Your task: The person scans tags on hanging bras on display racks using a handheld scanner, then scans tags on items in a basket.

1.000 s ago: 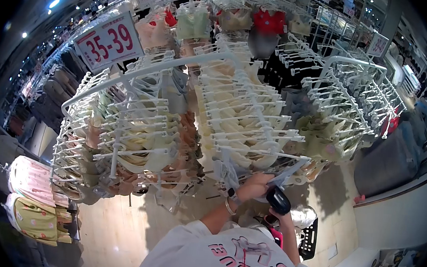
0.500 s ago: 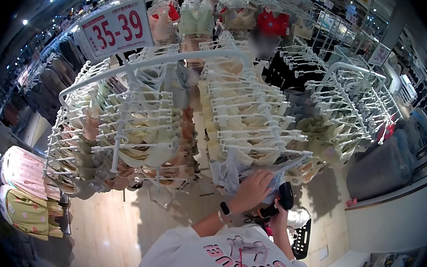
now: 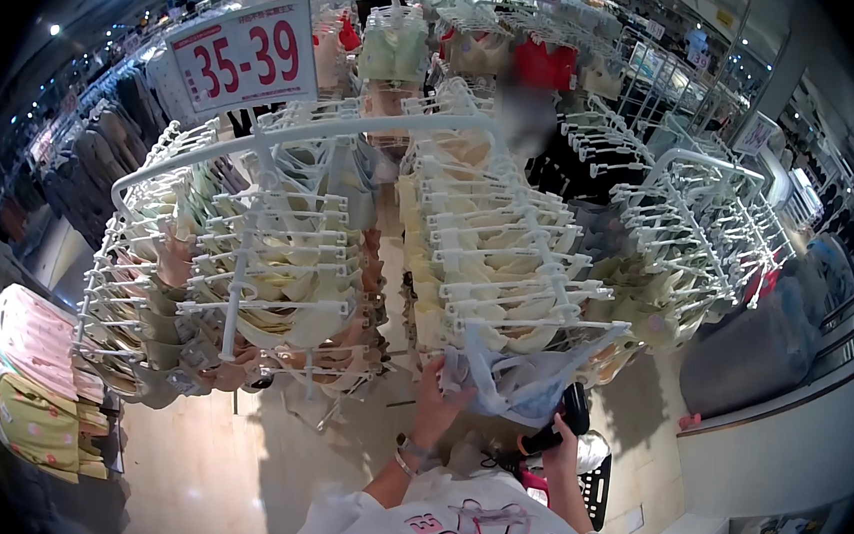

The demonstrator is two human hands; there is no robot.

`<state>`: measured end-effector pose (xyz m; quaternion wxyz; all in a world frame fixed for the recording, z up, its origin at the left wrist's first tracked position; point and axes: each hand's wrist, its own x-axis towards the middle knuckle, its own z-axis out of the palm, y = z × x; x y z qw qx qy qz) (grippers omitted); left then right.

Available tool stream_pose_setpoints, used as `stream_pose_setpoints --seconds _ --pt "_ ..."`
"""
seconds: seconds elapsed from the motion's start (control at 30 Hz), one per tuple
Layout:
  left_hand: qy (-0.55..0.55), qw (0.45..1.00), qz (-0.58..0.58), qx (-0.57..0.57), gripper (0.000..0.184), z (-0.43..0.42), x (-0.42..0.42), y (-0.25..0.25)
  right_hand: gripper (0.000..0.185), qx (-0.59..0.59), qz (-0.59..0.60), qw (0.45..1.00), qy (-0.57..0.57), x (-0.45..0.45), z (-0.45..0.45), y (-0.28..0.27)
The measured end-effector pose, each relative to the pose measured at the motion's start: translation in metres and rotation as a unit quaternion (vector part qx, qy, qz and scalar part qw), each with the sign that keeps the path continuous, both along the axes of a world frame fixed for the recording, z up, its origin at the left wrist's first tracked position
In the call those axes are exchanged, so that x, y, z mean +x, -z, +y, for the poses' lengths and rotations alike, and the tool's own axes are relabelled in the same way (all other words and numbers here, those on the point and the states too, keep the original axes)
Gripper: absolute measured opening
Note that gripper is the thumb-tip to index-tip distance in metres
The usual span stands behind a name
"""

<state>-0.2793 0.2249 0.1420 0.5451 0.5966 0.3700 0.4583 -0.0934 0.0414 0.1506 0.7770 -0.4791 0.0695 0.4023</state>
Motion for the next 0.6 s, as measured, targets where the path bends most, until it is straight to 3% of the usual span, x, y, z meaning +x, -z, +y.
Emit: stream_pose_setpoints --seconds 0.07,0.17,0.27,0.37,0.47,0.6 --pt "-0.031 0.998 0.024 0.051 0.078 -0.004 0.002 0.008 0.027 0.022 0.016 1.000 -0.012 0.000 0.004 -0.010" --pt "-0.044 0.993 -0.105 -0.035 0.072 -0.008 0.003 0.012 0.026 0.024 0.012 0.999 -0.019 -0.003 0.007 -0.019" --pt "0.044 0.992 0.021 -0.120 0.060 0.001 -0.012 0.018 0.027 0.024 0.003 0.999 -0.023 -0.004 0.009 -0.023" --pt "0.172 0.968 -0.016 -0.180 0.049 0.008 -0.021 0.016 0.031 0.024 -0.016 0.999 -0.017 -0.009 0.010 -0.026" --pt "0.182 0.972 0.014 -0.151 0.042 0.006 -0.025 -0.003 0.032 0.030 -0.018 0.999 -0.020 -0.011 0.012 -0.033" --pt "0.206 0.958 -0.095 -0.175 0.040 0.003 -0.017 0.001 0.034 0.042 -0.016 0.999 -0.024 -0.003 0.009 -0.014"
